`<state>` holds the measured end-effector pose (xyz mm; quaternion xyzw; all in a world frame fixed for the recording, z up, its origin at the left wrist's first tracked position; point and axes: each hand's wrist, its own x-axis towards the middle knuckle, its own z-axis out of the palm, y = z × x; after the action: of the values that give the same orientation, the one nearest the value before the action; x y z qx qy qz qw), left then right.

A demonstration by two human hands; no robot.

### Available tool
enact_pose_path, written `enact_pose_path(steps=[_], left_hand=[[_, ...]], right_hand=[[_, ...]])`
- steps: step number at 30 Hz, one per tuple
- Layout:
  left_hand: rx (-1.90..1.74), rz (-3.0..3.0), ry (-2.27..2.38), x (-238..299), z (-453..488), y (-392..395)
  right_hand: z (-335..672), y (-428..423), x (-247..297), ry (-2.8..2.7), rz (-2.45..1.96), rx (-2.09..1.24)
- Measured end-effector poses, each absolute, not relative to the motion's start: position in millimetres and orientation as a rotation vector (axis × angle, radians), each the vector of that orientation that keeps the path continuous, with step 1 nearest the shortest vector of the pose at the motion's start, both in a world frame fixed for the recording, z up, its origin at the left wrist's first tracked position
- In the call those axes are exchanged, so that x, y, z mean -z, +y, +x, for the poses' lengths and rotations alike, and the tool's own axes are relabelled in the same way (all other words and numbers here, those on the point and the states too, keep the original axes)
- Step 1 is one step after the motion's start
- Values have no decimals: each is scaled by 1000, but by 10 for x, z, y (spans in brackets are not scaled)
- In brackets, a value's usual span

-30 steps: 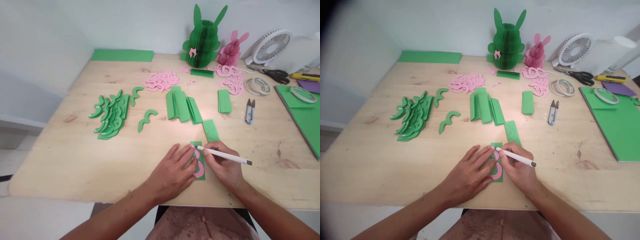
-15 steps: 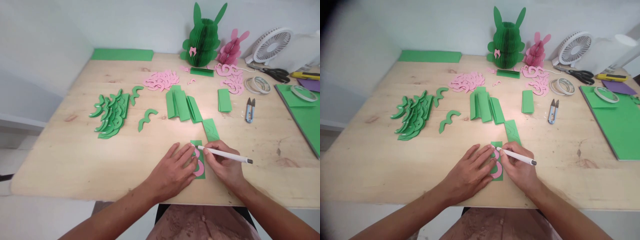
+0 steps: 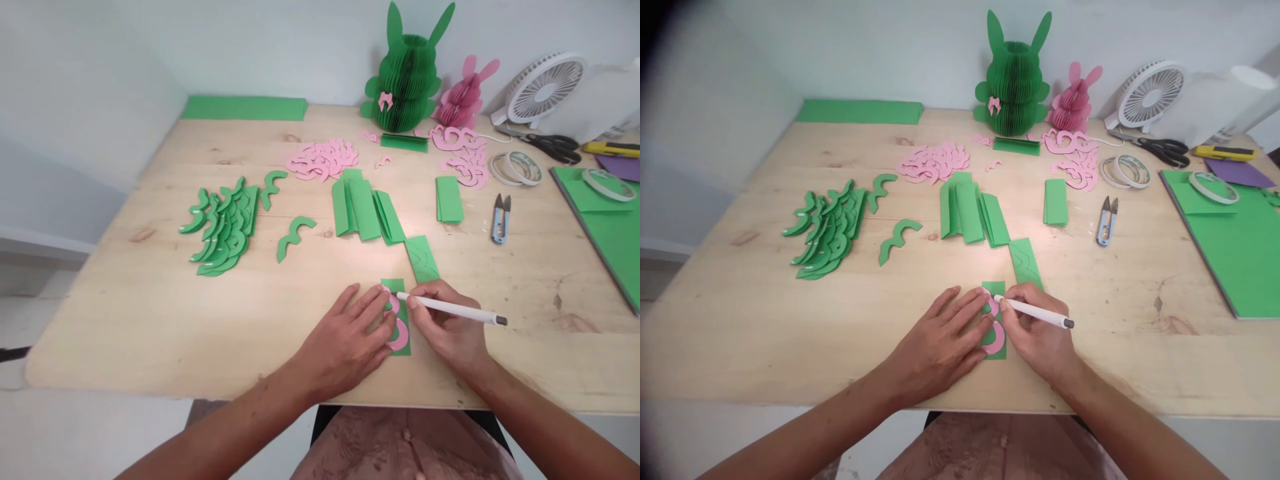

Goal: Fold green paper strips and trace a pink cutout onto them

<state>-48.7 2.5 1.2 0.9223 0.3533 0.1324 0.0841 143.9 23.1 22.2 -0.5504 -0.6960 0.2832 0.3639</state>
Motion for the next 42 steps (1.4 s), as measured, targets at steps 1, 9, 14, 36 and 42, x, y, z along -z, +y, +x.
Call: enact_pose_path(steps=[1, 9, 14, 36, 42], left_hand=[[-394, 2750, 1055, -11, -487, 25], [-388, 2751, 1056, 3, -486, 18], [-388, 2756, 1058, -2, -483, 18], [-403, 2731, 1061, -17, -484, 22], [-402, 2732, 1065, -14, -485, 17]], right_hand=[[1437, 231, -222, -1792, -1417, -724], [1432, 222, -224, -1803, -1422, -714], [1436, 219, -211, -1817, -1416, -696], [1460, 200, -265, -1844, -1467, -664], [1456, 181, -286, -1842, -1463, -662]])
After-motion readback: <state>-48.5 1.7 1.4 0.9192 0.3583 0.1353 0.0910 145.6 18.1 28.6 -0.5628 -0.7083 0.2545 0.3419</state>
